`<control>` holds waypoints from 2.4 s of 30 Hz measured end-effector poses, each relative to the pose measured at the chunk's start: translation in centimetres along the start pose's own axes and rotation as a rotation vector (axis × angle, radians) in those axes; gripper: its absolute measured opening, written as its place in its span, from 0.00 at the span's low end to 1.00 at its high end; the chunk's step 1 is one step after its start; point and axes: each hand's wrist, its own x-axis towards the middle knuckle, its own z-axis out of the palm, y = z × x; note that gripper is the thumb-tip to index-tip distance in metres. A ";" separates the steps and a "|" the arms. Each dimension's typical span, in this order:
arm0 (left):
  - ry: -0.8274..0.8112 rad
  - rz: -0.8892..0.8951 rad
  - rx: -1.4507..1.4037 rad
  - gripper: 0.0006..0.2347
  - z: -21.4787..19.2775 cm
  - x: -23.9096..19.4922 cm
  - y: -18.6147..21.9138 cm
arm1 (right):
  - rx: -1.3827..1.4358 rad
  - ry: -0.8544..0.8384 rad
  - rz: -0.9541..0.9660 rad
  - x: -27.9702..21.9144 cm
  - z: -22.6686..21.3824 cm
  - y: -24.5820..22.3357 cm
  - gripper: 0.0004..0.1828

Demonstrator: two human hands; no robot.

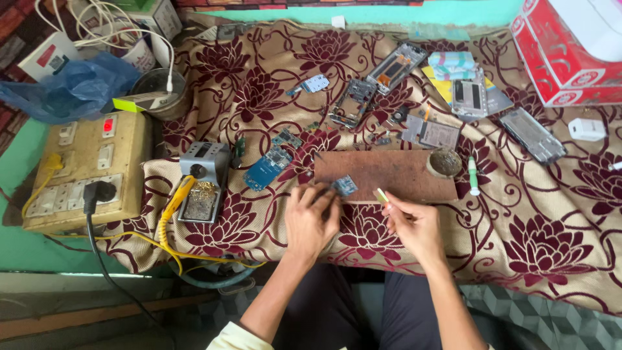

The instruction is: The person scrubs a small blue circuit board with a yellow toothbrush on a wooden board. The person repeatedly brushes the surface of the board while holding it with the other hand. Other electronic parts and tools are visible on the table.

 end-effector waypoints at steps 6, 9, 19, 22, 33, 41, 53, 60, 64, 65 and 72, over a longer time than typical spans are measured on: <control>-0.039 0.144 -0.039 0.11 -3.5 1.9 2.8 | -0.634 -0.002 -0.292 0.9 3.7 -10.9 0.15; -0.039 0.236 0.040 0.11 -4.1 2.3 3.1 | -0.918 -0.175 -0.501 1.0 5.4 -12.6 0.16; -0.038 0.234 0.028 0.10 -2.9 1.7 2.2 | -1.057 -0.248 -0.583 2.4 5.2 -11.6 0.20; -0.022 0.228 0.004 0.09 -2.8 1.7 2.1 | -1.099 -0.250 -0.544 3.5 4.7 -11.7 0.18; -0.038 0.217 0.007 0.11 -3.1 2.0 2.3 | -1.225 -0.317 -0.554 2.5 5.8 -12.7 0.26; -0.037 0.203 -0.001 0.10 -3.0 1.9 2.2 | -1.192 -0.296 -0.520 2.7 4.8 -11.7 0.22; -0.033 0.220 0.002 0.11 -2.9 1.7 2.0 | -1.116 -0.169 -0.584 2.4 5.8 -11.3 0.21; -0.043 0.203 -0.005 0.10 -2.9 1.8 2.2 | -1.211 -0.212 -0.445 1.6 5.1 -11.2 0.22; -0.036 0.215 -0.012 0.10 -2.7 1.4 2.1 | -1.209 -0.207 -0.555 0.7 4.8 -10.8 0.21; -0.032 0.213 0.003 0.10 -2.6 1.5 2.1 | -1.186 -0.186 -0.529 1.0 4.7 -10.8 0.20; -0.016 0.211 0.016 0.10 -2.6 1.6 2.3 | -1.231 -0.223 -0.397 1.7 4.6 -11.1 0.23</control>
